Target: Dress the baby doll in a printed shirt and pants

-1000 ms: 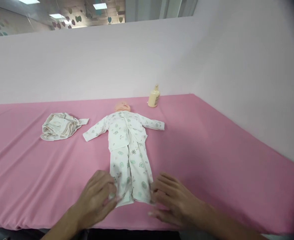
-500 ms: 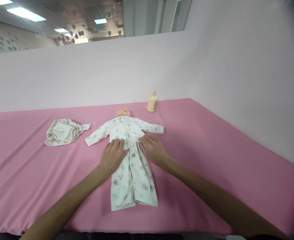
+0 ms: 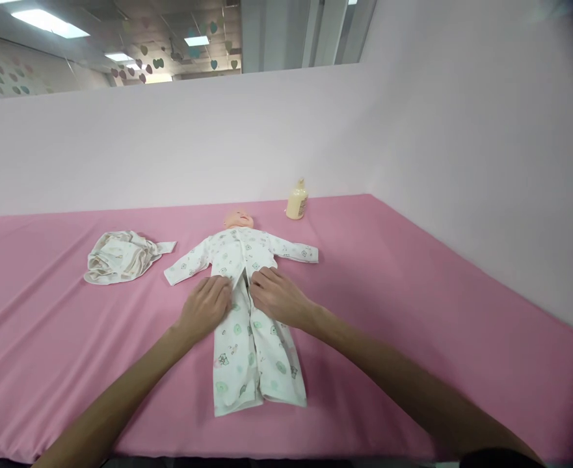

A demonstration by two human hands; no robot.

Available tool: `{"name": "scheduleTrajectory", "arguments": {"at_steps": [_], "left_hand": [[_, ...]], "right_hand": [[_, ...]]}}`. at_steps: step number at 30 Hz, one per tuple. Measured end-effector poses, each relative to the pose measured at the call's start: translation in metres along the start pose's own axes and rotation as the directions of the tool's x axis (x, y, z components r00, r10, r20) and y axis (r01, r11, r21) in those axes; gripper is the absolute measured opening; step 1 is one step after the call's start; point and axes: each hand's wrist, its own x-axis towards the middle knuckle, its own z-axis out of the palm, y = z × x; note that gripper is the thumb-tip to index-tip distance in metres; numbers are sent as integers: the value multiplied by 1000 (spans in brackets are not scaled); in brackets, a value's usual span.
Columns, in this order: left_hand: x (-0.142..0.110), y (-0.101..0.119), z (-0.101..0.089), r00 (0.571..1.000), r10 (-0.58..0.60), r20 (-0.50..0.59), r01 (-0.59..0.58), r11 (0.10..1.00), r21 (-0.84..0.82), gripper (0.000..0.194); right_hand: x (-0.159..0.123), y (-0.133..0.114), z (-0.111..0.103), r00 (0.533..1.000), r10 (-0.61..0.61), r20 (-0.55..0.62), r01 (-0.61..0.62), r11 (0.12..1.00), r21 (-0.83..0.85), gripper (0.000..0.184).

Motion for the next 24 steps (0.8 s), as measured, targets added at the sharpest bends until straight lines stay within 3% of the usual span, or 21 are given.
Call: {"name": "scheduleTrajectory", "arguments": {"at_steps": [4,9,11,13,15,17,20,24], "left_hand": [[-3,-1,4,992,108,69,-106,994,-29,16],[8,-6,-8,989,70,129,-49,986,-160,16],[18,-10,-13,984,12,178,30,972,-234,14],[32,-14,-12,972,-77,222,141,948,-286,21],[46,-20,-3,947,-179,266,261,914,-311,30],[56,-25,12,918,-227,325,328,895,-302,42],[64,-30,35,875,-222,429,357,897,-262,53],[64,-30,46,854,-249,456,381,897,-223,54]], "right_hand": [[4,0,5,999,-36,39,32,995,94,15],[7,7,3,1000,-1,-12,4,959,285,25],[9,17,3,993,98,-69,-63,917,395,31],[13,28,6,949,288,-127,-189,845,500,33],[17,39,13,870,470,-149,-320,768,555,31],[21,46,23,836,536,-116,-398,738,545,32],[23,49,37,867,498,-28,-425,767,480,42],[22,47,45,889,457,17,-424,810,405,48]]}}
